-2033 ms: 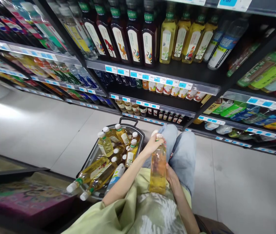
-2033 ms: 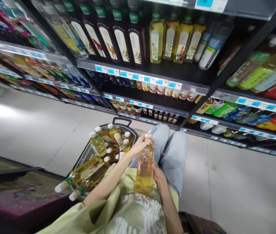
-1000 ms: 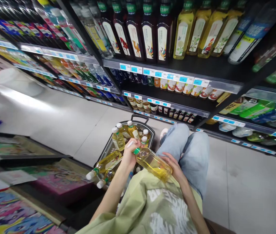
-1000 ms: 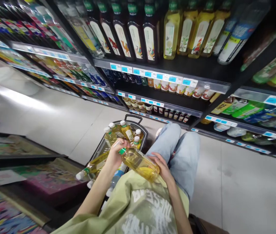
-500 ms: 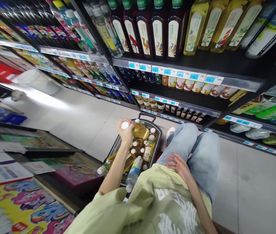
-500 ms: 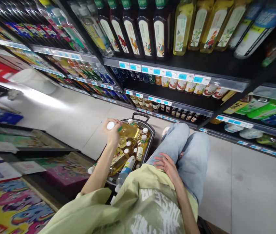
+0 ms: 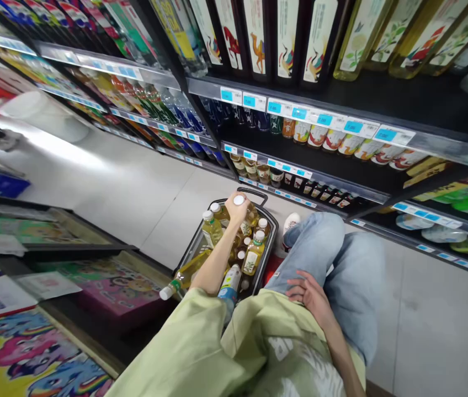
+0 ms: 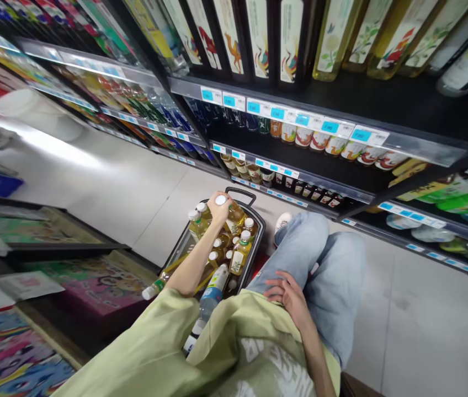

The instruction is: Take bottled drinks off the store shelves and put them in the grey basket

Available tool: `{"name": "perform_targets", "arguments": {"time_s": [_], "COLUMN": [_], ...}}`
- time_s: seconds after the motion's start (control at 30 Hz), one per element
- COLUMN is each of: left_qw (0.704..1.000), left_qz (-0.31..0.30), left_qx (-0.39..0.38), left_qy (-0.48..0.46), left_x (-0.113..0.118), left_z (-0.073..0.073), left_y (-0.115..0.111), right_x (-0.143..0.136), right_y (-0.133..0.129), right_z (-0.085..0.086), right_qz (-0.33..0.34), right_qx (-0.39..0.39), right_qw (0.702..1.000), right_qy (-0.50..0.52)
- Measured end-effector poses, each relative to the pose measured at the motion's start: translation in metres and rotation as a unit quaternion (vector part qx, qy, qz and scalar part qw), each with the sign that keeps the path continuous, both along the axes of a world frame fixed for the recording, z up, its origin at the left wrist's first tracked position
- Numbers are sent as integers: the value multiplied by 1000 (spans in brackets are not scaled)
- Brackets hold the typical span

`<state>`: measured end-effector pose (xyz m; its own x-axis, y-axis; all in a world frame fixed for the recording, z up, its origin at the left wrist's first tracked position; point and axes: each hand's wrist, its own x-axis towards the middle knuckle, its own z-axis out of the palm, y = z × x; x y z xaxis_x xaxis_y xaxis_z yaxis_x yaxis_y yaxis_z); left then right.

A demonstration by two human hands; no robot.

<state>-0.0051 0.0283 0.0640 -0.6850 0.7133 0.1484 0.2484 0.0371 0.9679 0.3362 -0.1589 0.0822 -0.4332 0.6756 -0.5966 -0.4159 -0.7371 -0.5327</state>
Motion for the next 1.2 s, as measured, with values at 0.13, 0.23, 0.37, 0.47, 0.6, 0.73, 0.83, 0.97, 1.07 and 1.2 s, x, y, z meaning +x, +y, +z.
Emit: {"name": "perform_targets", "arguments": {"time_s": [0.13, 0.23, 0.37, 0.47, 0.6, 0.73, 0.83, 0.97, 1.07, 1.2], "left_qw": [999, 998, 998, 998, 996, 990, 986, 987, 990, 991], "left_qz": [-27, -36, -45, -42, -58, -105, -111, -107, -90, -75], "left_qx": [-27, -33, -29, -44, -67, -89, -121, -118, -108, -111], "left_qy": [-29, -35, -19, -7, -2, -38, -35, 3, 5, -9], "left_x": [-11, -13, -6, -2, -2, -6, -10, -15, -15, -2], "left_z": [-13, -25, -35, -33, -27, -24, -21, -17, -21, -38], "left_y": [9, 6, 2, 3, -3, -9, -10, -8, -9, -16], "right_x": [1, 0, -1, 0, -14, -73, -129, -166, -162, -151], "right_y": [1, 2, 2, 1, 17, 87, 152, 185, 171, 148], "right_z": [0, 0, 1, 5, 18, 10, -21, -63, -76, -75], "right_qz": [13, 15, 15, 26, 106, 139, 208, 320, 348, 373], "right_qx": [0, 1, -1, 3, 58, 297, 445, 456, 480, 507], "right_qw": [1000, 1000, 1000, 1000, 986, 917, 780, 688, 664, 641], "right_qy": [11, 16, 12, -15, -117, -229, -388, -466, -456, -440]}}
